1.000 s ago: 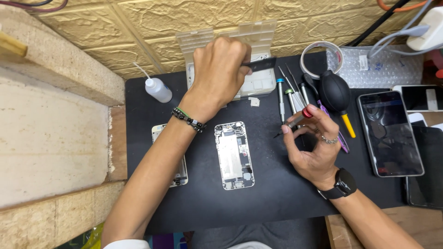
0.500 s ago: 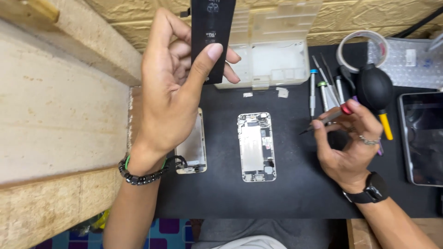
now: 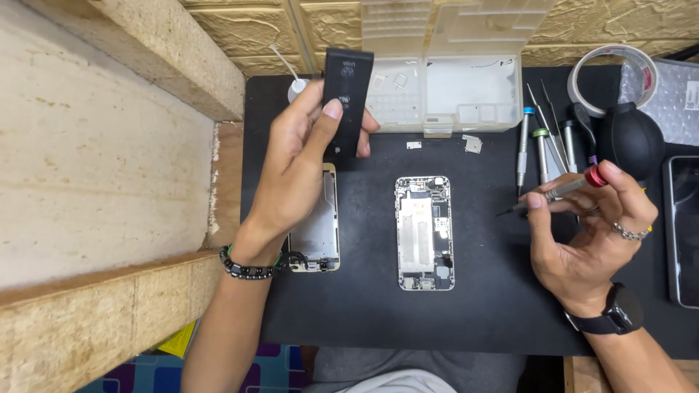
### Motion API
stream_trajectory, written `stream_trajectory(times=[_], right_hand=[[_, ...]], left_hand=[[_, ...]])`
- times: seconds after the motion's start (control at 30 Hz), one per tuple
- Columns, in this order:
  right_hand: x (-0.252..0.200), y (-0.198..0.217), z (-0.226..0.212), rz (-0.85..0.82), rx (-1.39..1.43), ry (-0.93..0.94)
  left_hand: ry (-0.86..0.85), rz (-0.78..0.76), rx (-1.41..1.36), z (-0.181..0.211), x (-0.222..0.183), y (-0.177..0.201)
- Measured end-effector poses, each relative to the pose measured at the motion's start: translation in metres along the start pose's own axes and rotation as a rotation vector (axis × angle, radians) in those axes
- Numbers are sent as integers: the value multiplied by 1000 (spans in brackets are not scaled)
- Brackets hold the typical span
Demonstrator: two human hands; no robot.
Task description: Disassembling a smartphone by removing internal screws and the battery to access internal components.
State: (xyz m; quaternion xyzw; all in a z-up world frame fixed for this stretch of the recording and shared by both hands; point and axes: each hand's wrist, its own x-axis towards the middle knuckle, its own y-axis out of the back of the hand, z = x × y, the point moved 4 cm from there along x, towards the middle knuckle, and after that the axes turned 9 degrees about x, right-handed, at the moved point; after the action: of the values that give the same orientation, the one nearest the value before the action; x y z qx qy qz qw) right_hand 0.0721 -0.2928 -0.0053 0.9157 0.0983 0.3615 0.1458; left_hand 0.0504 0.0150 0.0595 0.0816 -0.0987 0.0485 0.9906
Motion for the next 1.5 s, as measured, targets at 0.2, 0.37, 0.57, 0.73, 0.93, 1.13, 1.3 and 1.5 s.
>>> stream_trajectory(times=[0.2,0.37,0.57,0.73,0.93,1.13,1.3,1.5], right_hand=[[0,-1,-1,-2,-25,-15],[1,-2,-3,-1,-31,-44],[2,0,-5,-96,-67,-21],[-3,-2,-3,-51,-61,-48],[-7,-1,1,-5,-15,-80],[0,-1,-4,-73,-86,0],[0,-1,-2,-72,-50,-1],[-2,-1,0,-47,-28,-12]], left_hand=[[49,118,-55,-11,-4,1],[94,317,-75,-12,-4,12],[107,363,-98,-12,-6,15],[122,357,-61,-13,-6,16],[92,356,-66,-13,-6,17],[151,351,-60,-10,-6,14],[183,311,-158,-15,-6,12],[233,189,-387,-13,-7,5]])
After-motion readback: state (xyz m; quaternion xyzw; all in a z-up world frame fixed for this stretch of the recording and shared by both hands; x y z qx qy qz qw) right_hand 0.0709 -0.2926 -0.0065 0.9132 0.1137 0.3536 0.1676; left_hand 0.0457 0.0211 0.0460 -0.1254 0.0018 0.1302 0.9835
